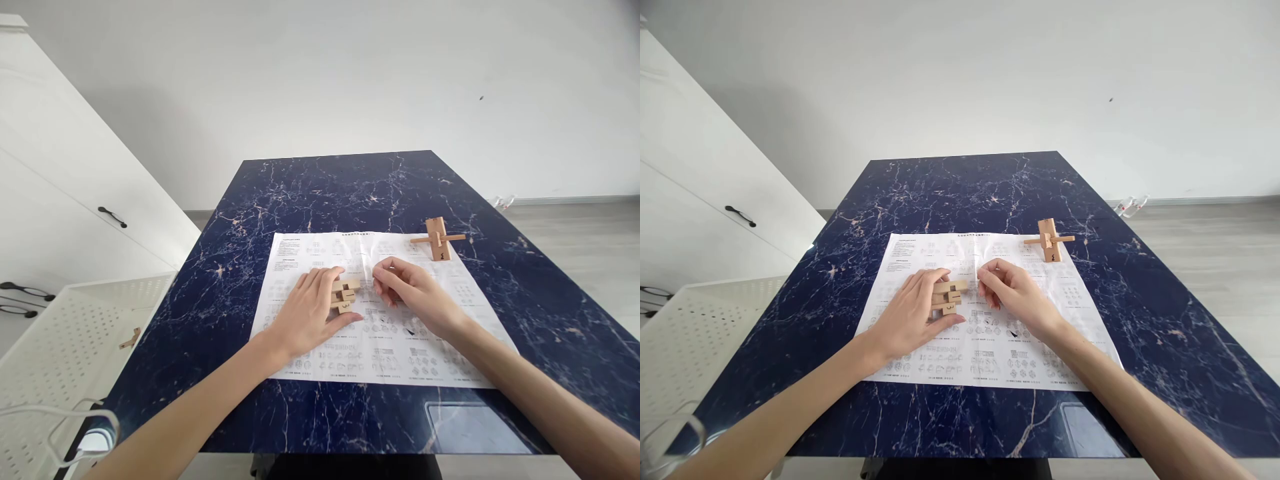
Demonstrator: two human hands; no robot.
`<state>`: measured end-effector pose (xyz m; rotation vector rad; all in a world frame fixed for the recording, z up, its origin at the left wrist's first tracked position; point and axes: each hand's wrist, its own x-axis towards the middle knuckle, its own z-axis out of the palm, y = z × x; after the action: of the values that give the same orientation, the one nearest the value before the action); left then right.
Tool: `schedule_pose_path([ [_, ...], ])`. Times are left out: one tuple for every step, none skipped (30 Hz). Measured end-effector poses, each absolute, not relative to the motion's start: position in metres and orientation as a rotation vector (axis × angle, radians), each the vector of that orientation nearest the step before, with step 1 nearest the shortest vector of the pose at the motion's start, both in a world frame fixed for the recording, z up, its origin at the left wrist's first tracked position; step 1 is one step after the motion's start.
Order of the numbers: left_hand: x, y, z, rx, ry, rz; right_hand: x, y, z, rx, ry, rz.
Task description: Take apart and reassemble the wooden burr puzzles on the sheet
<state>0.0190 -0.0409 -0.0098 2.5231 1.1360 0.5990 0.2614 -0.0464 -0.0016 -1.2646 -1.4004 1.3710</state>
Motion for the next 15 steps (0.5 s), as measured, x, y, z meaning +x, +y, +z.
schedule_pose_path([
  [0.018,-0.04,-0.009,2.52,1.14,0.6,0.261,-0.046,-0.002,-1.265,-1.411,1.364],
  [0.017,-0.039,-0.008,2.52,1.147,0.599,0.261,-0.047,-0.003,-1.264,-1.431,1.352],
  [0.016,-0.037,-0.007,2.52,1.16,0.602,0.261,-0.047,-0.005,-1.269,-1.464,1.328],
  [0.015,-0.036,-0.006,2.515,1.182,0.614,0.26,-0.048,-0.006,-1.281,-1.512,1.284],
  [0.014,-0.035,-0.006,2.504,1.208,0.632,0.259,-0.049,-0.007,-1.294,-1.573,1.217],
  [0.013,-0.034,-0.005,2.488,1.237,0.655,0.258,-0.051,-0.008,-1.297,-1.649,1.129],
  [0.012,-0.033,-0.005,2.472,1.27,0.682,0.256,-0.052,-0.01,-1.285,-1.735,1.028],
  [0.012,-0.032,-0.004,2.458,1.306,0.706,0.255,-0.054,-0.011,-1.255,-1.826,0.923],
  [0.011,-0.031,-0.004,2.451,1.344,0.723,0.254,-0.056,-0.011,-1.208,-1.917,0.828],
  [0.01,-0.03,-0.004,2.449,1.381,0.725,0.252,-0.057,-0.012,-1.151,-2.004,0.754],
  [0.01,-0.029,-0.003,2.449,1.416,0.711,0.251,-0.059,-0.013,-1.097,-2.081,0.704],
  [0.009,-0.028,-0.003,2.447,1.446,0.683,0.25,-0.06,-0.013,-1.052,-2.144,0.67],
  [0.009,-0.027,-0.003,2.443,1.466,0.648,0.249,-0.061,-0.013,-1.019,-2.194,0.65],
  [0.008,-0.026,-0.002,2.439,1.474,0.613,0.249,-0.061,-0.013,-0.995,-2.231,0.638],
  [0.009,-0.026,-0.002,2.434,1.47,0.588,0.249,-0.061,-0.013,-0.981,-2.257,0.626],
])
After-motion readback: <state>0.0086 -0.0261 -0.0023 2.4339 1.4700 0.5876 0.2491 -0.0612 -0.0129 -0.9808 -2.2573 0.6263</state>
